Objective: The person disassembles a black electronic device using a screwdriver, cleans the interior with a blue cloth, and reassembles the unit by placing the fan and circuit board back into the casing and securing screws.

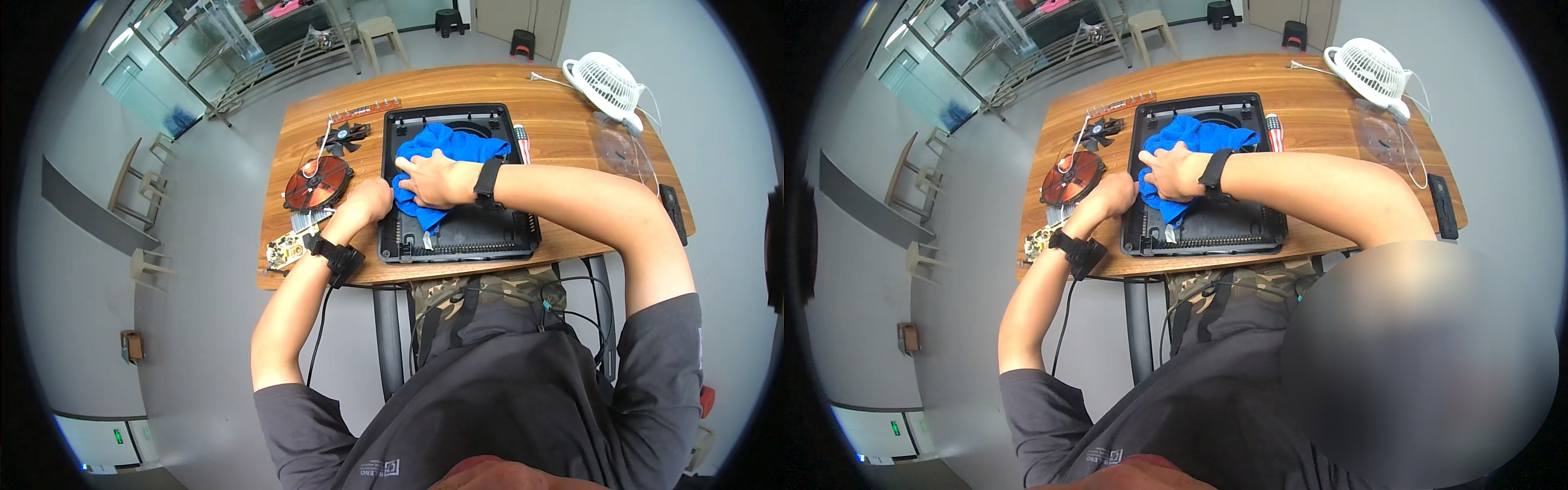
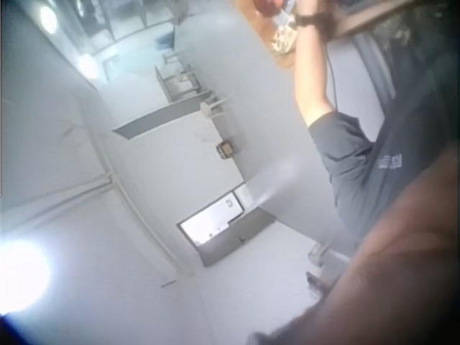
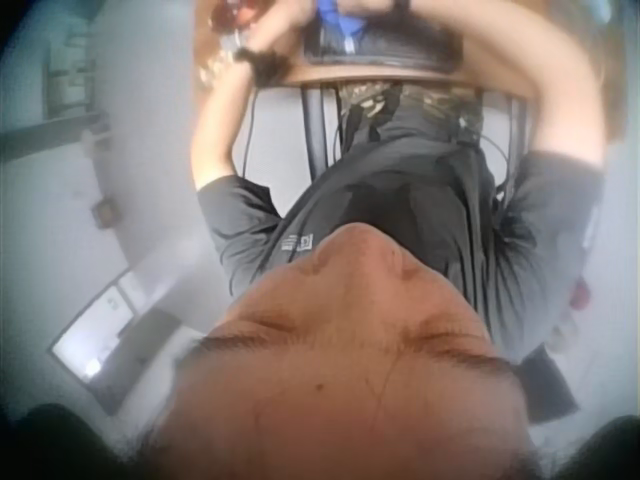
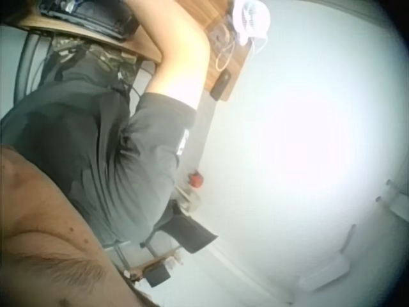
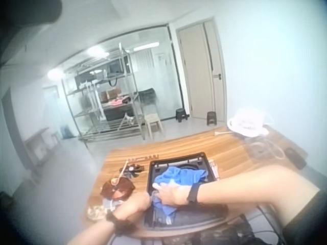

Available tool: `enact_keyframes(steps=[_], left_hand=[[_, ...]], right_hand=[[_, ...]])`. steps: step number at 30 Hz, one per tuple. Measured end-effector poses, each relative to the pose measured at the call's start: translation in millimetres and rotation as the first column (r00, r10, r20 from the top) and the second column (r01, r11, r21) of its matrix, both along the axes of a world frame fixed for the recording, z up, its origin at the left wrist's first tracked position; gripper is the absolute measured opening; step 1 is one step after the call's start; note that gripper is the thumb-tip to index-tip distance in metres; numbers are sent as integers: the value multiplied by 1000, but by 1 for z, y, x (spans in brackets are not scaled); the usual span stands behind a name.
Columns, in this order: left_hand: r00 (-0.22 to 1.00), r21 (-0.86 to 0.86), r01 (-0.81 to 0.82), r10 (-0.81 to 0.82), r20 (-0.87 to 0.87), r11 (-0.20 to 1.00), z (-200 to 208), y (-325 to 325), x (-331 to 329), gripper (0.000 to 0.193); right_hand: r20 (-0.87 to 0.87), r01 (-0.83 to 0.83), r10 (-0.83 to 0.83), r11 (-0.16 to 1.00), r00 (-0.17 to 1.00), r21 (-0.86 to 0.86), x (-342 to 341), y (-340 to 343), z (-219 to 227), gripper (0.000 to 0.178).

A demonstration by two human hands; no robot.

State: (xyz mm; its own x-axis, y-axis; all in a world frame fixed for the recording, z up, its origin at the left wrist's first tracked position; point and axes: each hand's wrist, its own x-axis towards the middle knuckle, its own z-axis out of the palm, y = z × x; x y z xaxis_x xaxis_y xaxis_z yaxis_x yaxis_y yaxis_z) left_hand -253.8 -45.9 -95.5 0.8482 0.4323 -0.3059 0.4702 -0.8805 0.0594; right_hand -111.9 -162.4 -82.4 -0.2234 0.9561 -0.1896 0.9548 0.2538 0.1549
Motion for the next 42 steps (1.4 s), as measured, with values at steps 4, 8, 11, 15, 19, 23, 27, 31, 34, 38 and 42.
enact_keyframes(steps=[4,8,11,15,19,23,27,31,34,38,42], left_hand=[[1000,-49,-17,17,-5,999,-6,4,1,46],[988,-102,-151,152,-6,983,5,-4,0,29],[980,-126,-197,194,-39,972,11,-8,3,25],[976,-152,-219,217,-30,964,11,-8,2,27],[979,-140,-203,199,-43,969,11,-8,0,29],[990,-96,-114,105,-95,989,13,-6,2,30],[989,-93,-139,134,-58,986,15,-10,4,37],[995,-79,-97,96,-25,992,1,0,1,48],[999,-72,-38,38,3,997,-9,8,-1,53],[999,-66,-49,49,10,997,-9,5,-2,52],[998,-52,-58,58,-7,997,-15,8,4,52]], right_hand=[[47,-30,27,997,999,77,5,-5,-10,43],[33,-3,0,994,999,111,1,-6,-11,46],[61,2,-8,996,998,88,2,-6,-11,46],[197,-28,8,994,980,102,-2,-4,-11,42],[309,-57,35,996,950,65,-9,-8,-8,37],[296,-57,30,995,955,81,-14,-6,-3,28],[269,-107,95,994,959,31,3,-3,21,21],[43,-68,68,998,997,-2,28,-19,83,29],[3,-6,6,998,1000,58,64,-32,115,31],[31,123,-127,987,991,99,98,-71,174,31],[161,97,-158,939,974,330,140,-113,218,38]])
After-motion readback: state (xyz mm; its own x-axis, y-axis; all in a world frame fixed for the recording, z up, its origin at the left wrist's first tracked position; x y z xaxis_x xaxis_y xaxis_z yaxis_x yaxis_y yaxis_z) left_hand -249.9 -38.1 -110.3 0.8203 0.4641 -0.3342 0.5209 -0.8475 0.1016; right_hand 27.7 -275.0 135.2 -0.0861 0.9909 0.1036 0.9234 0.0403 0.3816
